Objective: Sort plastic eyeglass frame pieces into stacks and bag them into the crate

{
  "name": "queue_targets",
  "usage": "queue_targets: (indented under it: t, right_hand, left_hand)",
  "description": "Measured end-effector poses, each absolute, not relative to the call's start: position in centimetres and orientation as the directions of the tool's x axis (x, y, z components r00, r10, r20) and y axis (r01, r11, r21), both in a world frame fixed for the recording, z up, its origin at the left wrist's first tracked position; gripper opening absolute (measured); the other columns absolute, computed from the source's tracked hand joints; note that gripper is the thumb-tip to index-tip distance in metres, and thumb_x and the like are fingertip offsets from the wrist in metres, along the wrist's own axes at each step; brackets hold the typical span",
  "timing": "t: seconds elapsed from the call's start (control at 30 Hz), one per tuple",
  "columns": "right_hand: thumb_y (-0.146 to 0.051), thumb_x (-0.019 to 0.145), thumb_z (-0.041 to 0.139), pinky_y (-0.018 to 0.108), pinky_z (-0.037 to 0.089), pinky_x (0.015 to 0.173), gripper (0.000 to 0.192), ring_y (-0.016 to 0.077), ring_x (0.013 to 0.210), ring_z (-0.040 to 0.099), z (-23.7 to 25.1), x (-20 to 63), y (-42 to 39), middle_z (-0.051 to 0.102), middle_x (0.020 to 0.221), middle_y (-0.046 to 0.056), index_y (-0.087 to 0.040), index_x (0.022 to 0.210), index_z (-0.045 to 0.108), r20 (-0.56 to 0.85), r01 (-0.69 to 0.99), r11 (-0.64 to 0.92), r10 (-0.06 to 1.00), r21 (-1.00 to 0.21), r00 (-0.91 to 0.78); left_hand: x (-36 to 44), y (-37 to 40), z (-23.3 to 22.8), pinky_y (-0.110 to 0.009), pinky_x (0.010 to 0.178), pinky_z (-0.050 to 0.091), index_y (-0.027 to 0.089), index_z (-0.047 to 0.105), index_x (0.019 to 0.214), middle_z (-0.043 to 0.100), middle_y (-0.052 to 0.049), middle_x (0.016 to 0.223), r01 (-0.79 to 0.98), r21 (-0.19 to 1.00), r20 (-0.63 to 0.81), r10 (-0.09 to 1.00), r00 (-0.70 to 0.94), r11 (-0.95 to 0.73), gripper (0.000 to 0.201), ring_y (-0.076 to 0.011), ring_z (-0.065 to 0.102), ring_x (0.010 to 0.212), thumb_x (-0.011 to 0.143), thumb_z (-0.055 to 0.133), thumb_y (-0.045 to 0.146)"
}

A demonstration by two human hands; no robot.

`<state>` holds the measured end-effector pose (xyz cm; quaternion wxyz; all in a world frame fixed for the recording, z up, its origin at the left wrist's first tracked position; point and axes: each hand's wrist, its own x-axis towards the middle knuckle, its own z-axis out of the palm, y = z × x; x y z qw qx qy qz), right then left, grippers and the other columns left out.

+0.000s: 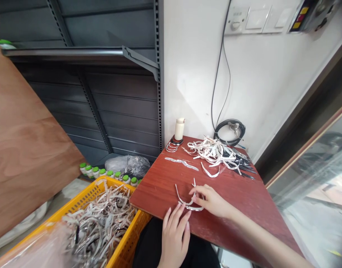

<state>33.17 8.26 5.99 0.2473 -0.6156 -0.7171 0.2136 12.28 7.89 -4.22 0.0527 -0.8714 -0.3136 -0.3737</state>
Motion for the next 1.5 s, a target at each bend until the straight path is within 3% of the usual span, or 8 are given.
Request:
queue_targets:
  t: [0.2,0.3,0.4,0.57,0.87,1.1,1.3,1.5]
  right_hand:
    - [-0.020,0.096,0.050,0.041,0.042,0.091,0.021,0.0230,0.101,0.054,5.8,34.7,9.4,0.060,0.106,0.007,-0.026,0.103,0.069,0.245,0.928,0.237,0.955,-0.289,-0.167]
    - [-0.019,0.096,0.052,0.039,0.042,0.095,0.022,0.0223,0.109,0.052,6.2,34.7,9.9,0.058,0.119,0.008,-0.024,0.109,0.068,0.294,0.883,0.354,0.918,-0.309,-0.265]
    - [-0.026,0.091,0.063,0.036,0.041,0.094,0.011,0.0205,0.103,0.054,6.7,34.5,10.1,0.065,0.108,0.004,-0.026,0.097,0.072,0.215,0.842,0.427,0.902,-0.330,-0.374]
    - [-0.021,0.088,0.065,0.035,0.039,0.090,0.011,0.0191,0.091,0.058,7.5,34.5,9.6,0.070,0.083,0.001,-0.024,0.082,0.074,0.130,0.851,0.414,0.910,-0.322,-0.394]
    - [-0.025,0.082,0.074,0.031,0.041,0.085,0.009,0.0192,0.088,0.063,8.0,34.6,5.4,0.072,0.088,0.000,-0.026,0.090,0.073,-0.026,0.862,0.362,0.918,-0.354,-0.396]
    - [-0.036,0.093,0.062,0.031,0.039,0.078,0.016,0.0185,0.083,0.059,4.1,29.7,4.8,0.069,0.086,0.002,-0.022,0.087,0.067,0.139,0.882,0.298,0.954,-0.365,-0.265]
    - [-0.045,0.090,0.064,0.034,0.040,0.084,0.021,0.0191,0.089,0.059,4.9,32.9,7.6,0.068,0.092,0.002,-0.024,0.090,0.067,0.349,0.823,0.369,0.910,-0.432,-0.224]
    - [-0.034,0.097,0.052,0.041,0.041,0.087,0.021,0.0273,0.101,0.057,4.3,41.8,10.8,0.067,0.105,0.010,-0.022,0.101,0.068,0.443,0.972,-0.025,0.887,-0.234,0.129]
  left_hand:
    - [12.3,8.1,-4.3,-0.038,0.118,0.024,0.025,0.049,0.139,0.055,0.001,0.144,0.581,0.133,0.684,0.498,0.533,-0.803,0.050,-0.0156,0.042,0.139,0.090,0.049,0.013]
    - [12.2,8.2,-4.6,-0.040,0.118,0.023,0.023,0.047,0.140,0.054,-0.001,0.145,0.588,0.102,0.678,0.489,0.549,-0.802,0.051,-0.0170,0.041,0.139,0.090,0.050,0.013]
    - [12.4,8.1,-4.2,-0.037,0.117,0.024,0.024,0.049,0.139,0.057,0.001,0.142,0.585,0.130,0.699,0.492,0.518,-0.801,0.050,-0.0158,0.045,0.136,0.091,0.048,0.014]
    - [13.0,7.7,-2.9,-0.032,0.118,0.019,0.024,0.052,0.137,0.062,0.004,0.136,0.582,0.199,0.728,0.517,0.451,-0.789,0.045,-0.0134,0.051,0.130,0.093,0.043,0.018]
    - [12.8,7.7,-3.6,-0.034,0.120,0.016,0.023,0.048,0.140,0.059,0.002,0.140,0.594,0.193,0.704,0.532,0.471,-0.781,0.047,-0.0135,0.047,0.134,0.093,0.046,0.020]
    - [12.2,7.5,-5.0,-0.044,0.117,0.028,0.011,0.044,0.140,0.059,-0.010,0.138,0.535,0.138,0.723,0.454,0.520,-0.834,0.056,-0.0219,0.049,0.133,0.087,0.054,0.028]
    - [12.6,7.9,-5.0,-0.038,0.110,0.038,0.018,0.052,0.132,0.068,-0.007,0.119,0.599,0.184,0.771,0.492,0.404,-0.780,0.043,-0.0192,0.060,0.117,0.091,0.058,0.028]
    - [12.8,7.7,-4.8,-0.042,0.121,0.020,0.026,0.064,0.114,0.066,-0.004,0.117,0.561,0.170,0.780,0.458,0.426,-0.810,0.029,-0.0184,0.057,0.122,0.088,0.058,0.015]
